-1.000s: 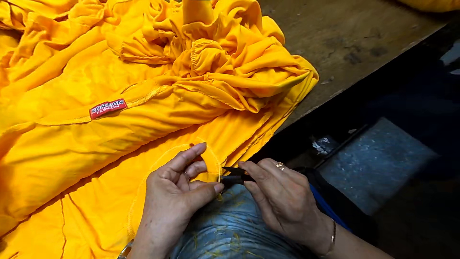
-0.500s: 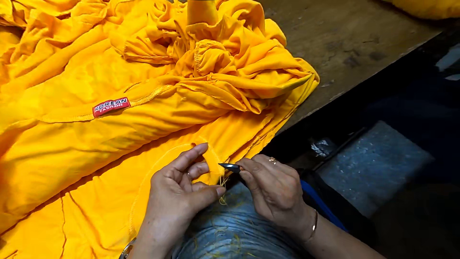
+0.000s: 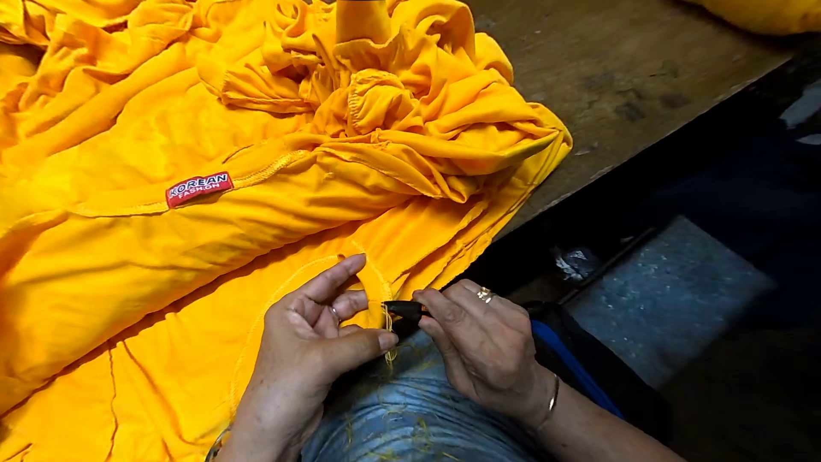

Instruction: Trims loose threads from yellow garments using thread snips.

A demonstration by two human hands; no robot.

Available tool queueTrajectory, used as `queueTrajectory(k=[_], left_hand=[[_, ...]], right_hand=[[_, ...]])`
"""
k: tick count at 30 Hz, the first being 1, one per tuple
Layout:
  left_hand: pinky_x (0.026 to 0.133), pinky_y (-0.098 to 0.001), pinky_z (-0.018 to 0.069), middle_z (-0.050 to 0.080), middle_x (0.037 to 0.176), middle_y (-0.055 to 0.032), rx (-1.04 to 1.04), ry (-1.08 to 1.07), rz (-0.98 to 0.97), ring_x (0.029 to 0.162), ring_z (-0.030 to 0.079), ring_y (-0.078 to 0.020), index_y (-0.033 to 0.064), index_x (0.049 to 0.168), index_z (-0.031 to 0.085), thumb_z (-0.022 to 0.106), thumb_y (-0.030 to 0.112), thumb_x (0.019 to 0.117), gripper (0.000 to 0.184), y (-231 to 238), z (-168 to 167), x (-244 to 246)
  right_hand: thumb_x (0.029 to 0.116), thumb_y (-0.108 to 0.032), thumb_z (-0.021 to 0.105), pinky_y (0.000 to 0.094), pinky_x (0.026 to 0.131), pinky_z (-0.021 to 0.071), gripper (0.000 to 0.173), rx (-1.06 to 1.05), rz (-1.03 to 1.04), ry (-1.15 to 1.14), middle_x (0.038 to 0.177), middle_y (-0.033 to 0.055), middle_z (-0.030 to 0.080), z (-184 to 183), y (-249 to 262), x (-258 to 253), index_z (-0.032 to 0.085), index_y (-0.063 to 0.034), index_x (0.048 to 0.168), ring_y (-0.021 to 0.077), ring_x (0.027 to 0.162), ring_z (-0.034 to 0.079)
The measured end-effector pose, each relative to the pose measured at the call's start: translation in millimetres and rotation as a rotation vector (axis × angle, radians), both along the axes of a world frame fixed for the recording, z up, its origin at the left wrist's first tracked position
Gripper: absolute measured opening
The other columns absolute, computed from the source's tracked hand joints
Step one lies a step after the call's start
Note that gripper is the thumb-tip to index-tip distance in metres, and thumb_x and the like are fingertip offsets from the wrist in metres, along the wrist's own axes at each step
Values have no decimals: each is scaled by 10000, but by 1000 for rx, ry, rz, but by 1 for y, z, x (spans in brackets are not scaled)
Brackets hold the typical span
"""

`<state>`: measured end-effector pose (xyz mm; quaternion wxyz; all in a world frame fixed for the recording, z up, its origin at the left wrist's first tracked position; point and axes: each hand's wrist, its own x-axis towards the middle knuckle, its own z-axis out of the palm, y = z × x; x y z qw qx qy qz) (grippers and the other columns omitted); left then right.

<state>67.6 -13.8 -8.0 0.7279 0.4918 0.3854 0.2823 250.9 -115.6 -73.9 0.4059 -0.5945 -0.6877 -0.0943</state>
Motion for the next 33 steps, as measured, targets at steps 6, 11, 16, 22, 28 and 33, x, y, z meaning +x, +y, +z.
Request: queueTrajectory(k=[6,11,16,22,28,33], left_hand=[[669,-334,649,721,1139,-189,-10,10,-11,867,750,-248,74,1427,605,818,-104,610,863,1,2,0],[680,-348,655,562,1455,-143,30,7,-111,991,732,-268,128,1495,545,851,-45,602,960,5,2,-12],[481,-259,585,661,1253,-195,97,3,-93,652,691,-190,87,1491,535,740,-32,786,744,3,3,-9],[434,-255,550,733,1029,-144,280,87,-120,584,662,-195,119,1462,566,708,-45,845,654,0,2,-2],[422,-232,525,731,1013,-20,522,181,-176,540,605,-119,128,1187,766,634,-28,901,352,6,0,-1],[633,-321,675,719,1078,-32,523,202,-155,764,736,-177,69,1193,748,649,37,949,265,4,4,1]], right_hand=[[1070,-202,482,261,591,488,305,-32,54,166,770,29,610,-5,5,1,718,-18,1009,123,702,591],[1103,-196,379,162,572,437,343,-120,133,620,793,-32,565,0,1,4,670,-17,1130,10,656,501],[1101,-305,431,191,667,509,380,-120,201,499,908,3,620,1,0,7,663,-7,1144,32,781,580],[851,-264,839,122,462,348,301,-287,186,921,682,-70,518,12,5,-6,692,-96,1053,-3,535,416],[903,-17,731,164,532,504,18,-190,261,960,742,13,659,17,13,-14,719,-14,891,46,607,583],[915,-17,590,187,597,497,124,-36,334,505,750,23,618,13,5,-6,713,-6,901,54,672,574]])
